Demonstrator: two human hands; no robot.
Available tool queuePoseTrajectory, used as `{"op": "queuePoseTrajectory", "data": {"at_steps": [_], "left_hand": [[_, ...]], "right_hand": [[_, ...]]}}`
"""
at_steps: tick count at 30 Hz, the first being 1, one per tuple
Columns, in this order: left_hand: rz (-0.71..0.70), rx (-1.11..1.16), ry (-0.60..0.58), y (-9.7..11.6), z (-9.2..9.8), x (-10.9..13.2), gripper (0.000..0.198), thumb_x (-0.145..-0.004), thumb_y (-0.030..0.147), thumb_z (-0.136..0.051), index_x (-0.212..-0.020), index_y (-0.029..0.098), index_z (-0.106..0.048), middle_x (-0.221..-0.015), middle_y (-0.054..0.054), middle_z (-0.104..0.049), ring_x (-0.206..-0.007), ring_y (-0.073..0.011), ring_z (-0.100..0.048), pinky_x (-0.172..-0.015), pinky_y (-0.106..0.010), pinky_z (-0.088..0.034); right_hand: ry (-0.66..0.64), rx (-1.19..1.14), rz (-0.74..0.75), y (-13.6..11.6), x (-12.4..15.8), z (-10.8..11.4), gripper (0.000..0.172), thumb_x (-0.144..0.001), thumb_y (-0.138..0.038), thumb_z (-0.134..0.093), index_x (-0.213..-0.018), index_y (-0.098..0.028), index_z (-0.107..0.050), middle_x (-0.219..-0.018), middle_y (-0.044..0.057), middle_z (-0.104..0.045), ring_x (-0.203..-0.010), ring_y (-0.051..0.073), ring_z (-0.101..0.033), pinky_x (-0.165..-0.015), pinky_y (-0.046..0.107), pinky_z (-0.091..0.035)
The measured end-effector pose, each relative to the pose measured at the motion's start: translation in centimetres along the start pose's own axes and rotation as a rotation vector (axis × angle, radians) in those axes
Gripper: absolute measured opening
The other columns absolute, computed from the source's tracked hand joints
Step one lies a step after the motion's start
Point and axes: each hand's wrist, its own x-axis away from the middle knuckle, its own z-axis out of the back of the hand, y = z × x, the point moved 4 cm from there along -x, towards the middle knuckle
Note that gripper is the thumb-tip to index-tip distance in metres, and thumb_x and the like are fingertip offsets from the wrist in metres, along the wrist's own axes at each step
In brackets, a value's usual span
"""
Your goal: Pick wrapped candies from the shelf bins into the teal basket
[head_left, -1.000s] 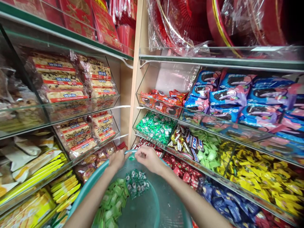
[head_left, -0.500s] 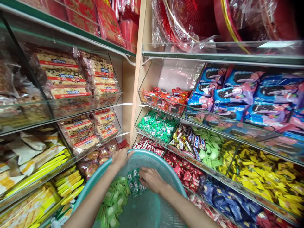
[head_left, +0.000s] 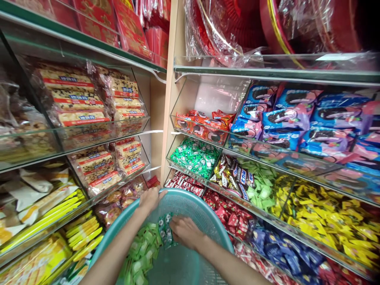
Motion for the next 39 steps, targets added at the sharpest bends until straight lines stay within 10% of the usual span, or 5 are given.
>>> {"op": "queuePoseTrajectory", "data": {"at_steps": [29, 39], "left_hand": [[-0.030, -0.010, -0.006, 0.5, -0.8, -1.2, 0.054, -0.088, 0.054, -0.023, -0.110, 0.021, -0.059, -0.099, -0.015, -0.068, -0.096, -0.0286, -0.063, -0.079, -0.038, -0.045], [0.005, 0.020, 0.011, -0.8, -0.3, -1.3, 0.053, -0.089, 0.054, -0.023, -0.104, 0.020, -0.060, -0.098, -0.016, -0.069, -0.094, -0.0300, -0.064, -0.075, -0.038, -0.046]], "right_hand": [[0.005, -0.172, -0.107, 1.3, 0.2, 0.0, 0.028, -0.078, -0.049, -0.060, -0.082, -0.021, -0.062, -0.088, 0.001, -0.064, -0.079, 0.017, -0.060, -0.061, 0.023, -0.040], [0.490, -0.255, -0.215, 6.1, -4.1, 15.1, 0.033, -0.092, -0.042, -0.040, -0.081, -0.019, -0.060, -0.085, 0.002, -0.060, -0.078, 0.012, -0.055, -0.070, 0.021, -0.036]]}}
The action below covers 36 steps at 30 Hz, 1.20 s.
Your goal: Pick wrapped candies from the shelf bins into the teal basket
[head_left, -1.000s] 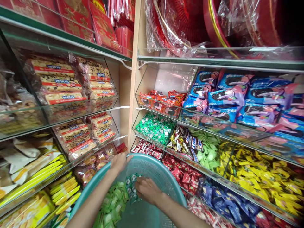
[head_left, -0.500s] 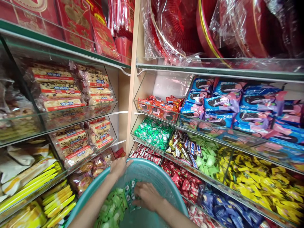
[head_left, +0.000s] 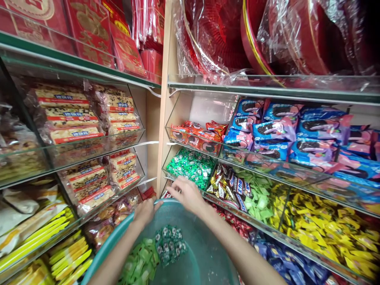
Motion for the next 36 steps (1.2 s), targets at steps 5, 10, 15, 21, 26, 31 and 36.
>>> {"op": "queuePoseTrajectory", "data": {"at_steps": [5, 10, 15, 21, 26, 31, 36], "left_hand": [[0.029, 0.015, 0.014, -0.9, 0.1, 0.2, 0.052, -0.088, 0.055, -0.024, -0.108, 0.021, -0.059, -0.098, -0.015, -0.069, -0.095, -0.0298, -0.063, -0.077, -0.038, -0.046], [0.045, 0.030, 0.031, -1.9, -0.1, 0.2, 0.049, -0.087, 0.054, -0.028, -0.108, 0.022, -0.058, -0.100, -0.013, -0.068, -0.098, -0.0280, -0.062, -0.079, -0.036, -0.046], [0.043, 0.037, 0.026, -2.3, -0.4, 0.1, 0.049, -0.087, 0.054, -0.028, -0.110, 0.021, -0.057, -0.101, -0.014, -0.068, -0.098, -0.0286, -0.062, -0.080, -0.037, -0.045], [0.039, 0.041, 0.026, -1.8, -0.3, -0.1, 0.049, -0.086, 0.055, -0.028, -0.108, 0.022, -0.058, -0.099, -0.013, -0.069, -0.097, -0.0297, -0.063, -0.080, -0.039, -0.045], [0.048, 0.043, 0.022, -1.2, 0.2, 0.3, 0.049, -0.087, 0.053, -0.029, -0.109, 0.021, -0.058, -0.100, -0.014, -0.069, -0.097, -0.0302, -0.063, -0.079, -0.039, -0.046], [0.045, 0.029, 0.016, -0.8, 0.5, 0.3, 0.048, -0.088, 0.052, -0.028, -0.108, 0.021, -0.059, -0.100, -0.014, -0.069, -0.096, -0.0289, -0.063, -0.079, -0.038, -0.045], [0.030, 0.008, -0.001, -0.7, 0.4, 0.3, 0.049, -0.088, 0.053, -0.025, -0.107, 0.022, -0.059, -0.100, -0.014, -0.068, -0.096, -0.0283, -0.063, -0.077, -0.036, -0.046]], "right_hand": [[-0.109, 0.186, -0.318, 4.7, -5.0, 1.4, 0.024, -0.086, -0.032, -0.050, -0.106, -0.023, -0.059, -0.090, 0.004, -0.065, -0.083, 0.016, -0.059, -0.068, 0.023, -0.037], [-0.229, 0.299, -0.393, 6.8, -6.0, -0.4, 0.028, -0.082, -0.039, -0.053, -0.102, -0.022, -0.062, -0.102, 0.009, -0.065, -0.093, 0.021, -0.061, -0.069, 0.026, -0.040], [-0.234, 0.313, -0.425, 7.0, -6.2, -1.2, 0.025, -0.082, -0.037, -0.053, -0.090, -0.017, -0.065, -0.100, 0.012, -0.066, -0.090, 0.022, -0.062, -0.065, 0.025, -0.039], [-0.212, 0.243, -0.451, 7.2, -6.4, -0.8, 0.022, -0.078, -0.039, -0.058, -0.084, -0.019, -0.065, -0.094, 0.009, -0.067, -0.087, 0.020, -0.062, -0.062, 0.024, -0.037], [-0.097, 0.215, -0.439, 5.8, -6.0, 1.2, 0.026, -0.079, -0.043, -0.057, -0.086, -0.019, -0.065, -0.089, 0.009, -0.067, -0.085, 0.020, -0.061, -0.062, 0.024, -0.035], [-0.062, 0.023, -0.211, 1.9, -4.2, 2.0, 0.026, -0.082, -0.044, -0.054, -0.088, -0.020, -0.064, -0.069, 0.001, -0.064, -0.067, 0.014, -0.057, -0.059, 0.021, -0.032], [-0.321, -0.053, -0.090, -0.2, 0.4, -2.8, 0.028, -0.079, -0.046, -0.058, -0.091, -0.022, -0.064, -0.071, -0.001, -0.064, -0.067, 0.013, -0.057, -0.059, 0.020, -0.034]]}}
